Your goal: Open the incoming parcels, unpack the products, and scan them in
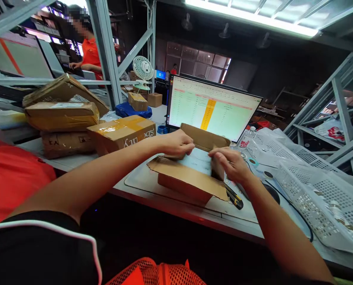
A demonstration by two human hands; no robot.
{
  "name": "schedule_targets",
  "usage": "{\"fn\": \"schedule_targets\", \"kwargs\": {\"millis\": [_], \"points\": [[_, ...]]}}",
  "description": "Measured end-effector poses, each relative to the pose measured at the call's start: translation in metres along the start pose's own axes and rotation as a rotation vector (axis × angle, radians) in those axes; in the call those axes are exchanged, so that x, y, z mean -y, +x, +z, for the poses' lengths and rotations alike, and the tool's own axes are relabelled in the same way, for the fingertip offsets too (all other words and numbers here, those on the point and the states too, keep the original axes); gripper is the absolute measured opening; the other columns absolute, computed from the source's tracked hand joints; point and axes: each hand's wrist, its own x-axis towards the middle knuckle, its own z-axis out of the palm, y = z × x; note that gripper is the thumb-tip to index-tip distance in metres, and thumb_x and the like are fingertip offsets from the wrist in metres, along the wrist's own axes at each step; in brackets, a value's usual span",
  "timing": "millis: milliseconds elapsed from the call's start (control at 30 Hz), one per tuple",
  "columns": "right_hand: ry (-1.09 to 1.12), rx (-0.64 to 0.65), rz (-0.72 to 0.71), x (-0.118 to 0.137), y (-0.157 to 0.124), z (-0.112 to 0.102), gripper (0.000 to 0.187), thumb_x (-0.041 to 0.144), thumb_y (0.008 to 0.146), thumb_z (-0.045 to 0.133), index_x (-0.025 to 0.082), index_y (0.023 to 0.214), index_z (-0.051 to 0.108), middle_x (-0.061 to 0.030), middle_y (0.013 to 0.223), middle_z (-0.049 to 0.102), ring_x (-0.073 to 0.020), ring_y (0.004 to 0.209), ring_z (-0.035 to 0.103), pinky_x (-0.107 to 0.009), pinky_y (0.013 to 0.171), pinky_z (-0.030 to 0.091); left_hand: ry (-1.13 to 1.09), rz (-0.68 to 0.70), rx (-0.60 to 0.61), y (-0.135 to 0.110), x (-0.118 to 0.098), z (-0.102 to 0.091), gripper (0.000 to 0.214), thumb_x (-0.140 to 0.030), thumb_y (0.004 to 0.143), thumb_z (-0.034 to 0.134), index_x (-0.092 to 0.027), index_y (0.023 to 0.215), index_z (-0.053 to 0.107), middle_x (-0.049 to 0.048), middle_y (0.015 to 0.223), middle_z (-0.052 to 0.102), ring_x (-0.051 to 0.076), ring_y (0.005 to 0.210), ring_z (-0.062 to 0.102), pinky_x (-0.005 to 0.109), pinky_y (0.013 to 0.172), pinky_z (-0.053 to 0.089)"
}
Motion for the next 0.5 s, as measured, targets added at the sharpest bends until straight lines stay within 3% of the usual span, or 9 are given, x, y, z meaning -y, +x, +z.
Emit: {"fn": "schedule_targets", "kwargs": {"millis": [100,200,267,367,433,500], "points": [[-0.026,-0.136,0.069,-0.007,-0.028,-0.034,0.032,0.029,0.099,0.050,0.028,0.109,0.080,-0.0057,0.104,0.080,-0.0264,0.099,0.075,-0.043,0.091,0.058,-0.043,-0.010,-0.160,-0.033,0.014,-0.022,0.044,-0.030,0.097,0.038,-0.022,0.085,0.079,0.0071,0.107,0.079,0.022,0.103,0.072,0.038,0.105,0.052],[-0.035,-0.114,0.166,-0.026,-0.070,-0.048,0.039,0.021,0.091,0.053,0.033,0.116,0.080,-0.0040,0.115,0.080,-0.0280,0.110,0.075,-0.047,0.099,0.060,-0.057,-0.128,-0.303,-0.080,0.039,-0.030,0.043,-0.023,0.099,0.037,-0.018,0.104,0.079,0.0062,0.129,0.076,0.021,0.121,0.067,0.040,0.116,0.049],[-0.048,-0.066,0.196,-0.041,-0.098,-0.040,0.046,0.021,0.091,0.054,0.036,0.128,0.077,-0.0029,0.134,0.075,-0.0295,0.130,0.069,-0.052,0.114,0.054,0.034,-0.182,-0.324,-0.108,0.055,-0.017,0.040,-0.023,0.101,0.040,-0.018,0.116,0.078,0.0067,0.136,0.074,0.022,0.126,0.066,0.045,0.120,0.049],[-0.077,-0.018,0.194,-0.058,-0.129,-0.014,0.055,0.026,0.096,0.059,0.038,0.149,0.063,-0.0021,0.159,0.059,-0.0302,0.153,0.049,-0.059,0.127,0.041,0.103,-0.230,-0.286,-0.136,0.066,0.019,0.044,-0.026,0.103,0.043,-0.024,0.139,0.070,0.0055,0.152,0.066,0.025,0.139,0.062,0.051,0.122,0.048],[-0.107,-0.074,0.181,-0.064,-0.136,0.006,0.056,0.033,0.097,0.065,0.035,0.152,0.060,-0.0054,0.162,0.055,-0.0317,0.156,0.045,-0.062,0.128,0.040,0.049,-0.221,-0.265,-0.142,0.064,0.043,0.050,-0.027,0.101,0.046,-0.025,0.149,0.063,0.0058,0.161,0.057,0.026,0.151,0.053,0.052,0.128,0.041],[-0.138,-0.203,0.172,-0.064,-0.133,0.020,0.049,0.040,0.096,0.069,0.032,0.144,0.066,-0.0097,0.155,0.062,-0.0343,0.151,0.052,-0.064,0.124,0.042,-0.046,-0.226,-0.342,-0.138,0.058,0.062,0.051,-0.031,0.097,0.054,-0.021,0.145,0.064,0.0104,0.159,0.059,0.027,0.155,0.048,0.052,0.131,0.035]]}}
